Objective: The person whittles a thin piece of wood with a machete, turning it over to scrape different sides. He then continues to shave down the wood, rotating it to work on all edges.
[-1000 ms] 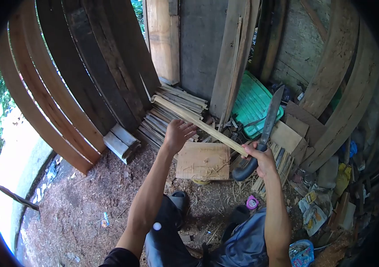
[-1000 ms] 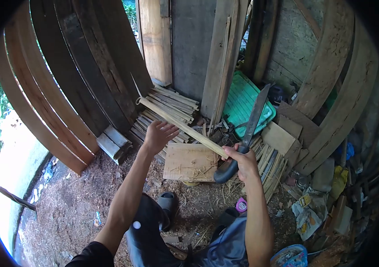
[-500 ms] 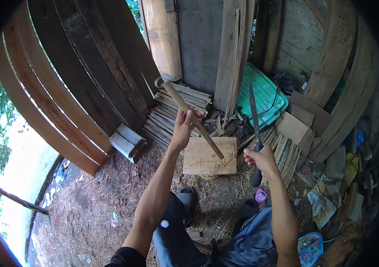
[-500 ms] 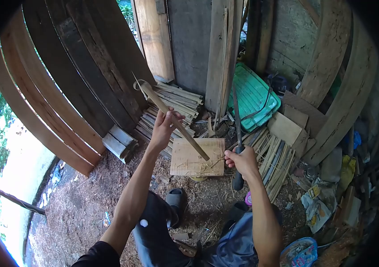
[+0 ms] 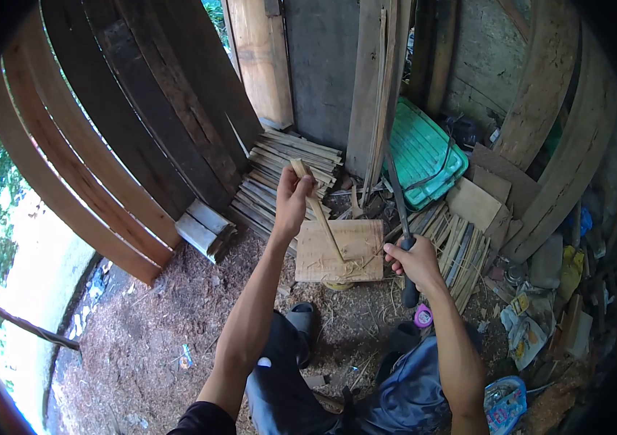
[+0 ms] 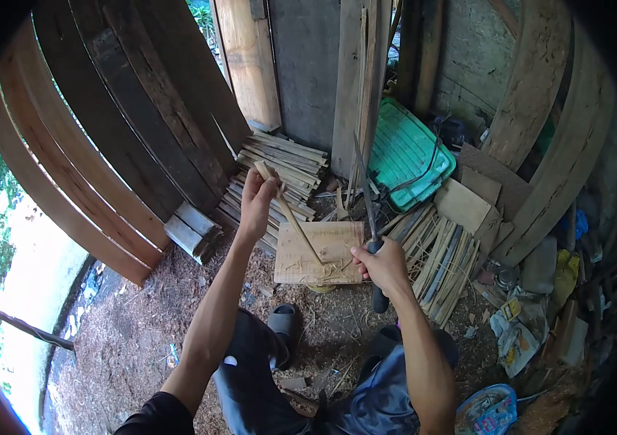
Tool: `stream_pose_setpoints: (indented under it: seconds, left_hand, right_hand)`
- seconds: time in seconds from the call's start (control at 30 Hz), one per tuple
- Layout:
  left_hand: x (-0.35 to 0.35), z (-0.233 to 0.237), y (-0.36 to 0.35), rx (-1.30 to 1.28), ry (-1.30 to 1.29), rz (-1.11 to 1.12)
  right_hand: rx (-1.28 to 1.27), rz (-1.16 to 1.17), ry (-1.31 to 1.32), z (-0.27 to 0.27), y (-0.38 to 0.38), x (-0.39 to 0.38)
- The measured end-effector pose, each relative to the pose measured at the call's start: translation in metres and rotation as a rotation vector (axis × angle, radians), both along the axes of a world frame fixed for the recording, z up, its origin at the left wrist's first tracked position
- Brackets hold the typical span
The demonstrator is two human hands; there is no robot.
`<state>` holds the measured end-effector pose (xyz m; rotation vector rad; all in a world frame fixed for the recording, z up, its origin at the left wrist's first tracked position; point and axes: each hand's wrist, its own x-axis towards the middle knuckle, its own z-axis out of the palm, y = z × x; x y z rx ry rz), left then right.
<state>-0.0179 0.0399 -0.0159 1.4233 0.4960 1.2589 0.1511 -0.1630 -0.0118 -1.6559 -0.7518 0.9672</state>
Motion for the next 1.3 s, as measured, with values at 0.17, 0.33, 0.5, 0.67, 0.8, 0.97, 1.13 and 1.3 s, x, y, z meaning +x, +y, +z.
stream_pose_setpoints:
  seconds: [0.17,0.33,0.5,0.67,0.8,0.97,1.13,1.3]
  left_hand:
    - [0.002,0.005,-0.007,0.072,0.082,-0.053]
    - [0.004,0.006,-0.011,0.188,0.195,0.075]
    - [0.005,0.006,-0.007,0.254,0.059,0.162]
    - [0.002,0.018,-0.015,0.225,0.015,0.149]
    - [-0.001,0.012,-0.003,0.124,-0.226,0.065]
    - [0.002,0.016,-0.009,0.089,-0.182,0.022]
    - [0.005,0.011,-0.009,0.137,-0.064,0.125]
    - [-0.006,0.011,-0.006,0.117,-0.135,0.246]
  right_hand:
    - [-0.008,0.055,-0.058,-0.002,0.002,-0.007]
    - [-0.013,0.098,-0.078,0.003,0.002,-0.017]
    - [0.041,0.105,-0.032,0.001,0.001,-0.025]
    - [-0.029,0.186,0.142,-0.008,0.005,-0.029]
    - [-0.121,0.099,0.264,-0.02,0.006,-0.047]
    - [-0.079,0.167,0.275,-0.032,0.012,-0.07]
    - [-0.068,0.131,0.143,-0.067,0.026,-0.087]
    - [-0.053,0.142,-0.187,-0.067,0.033,-0.1]
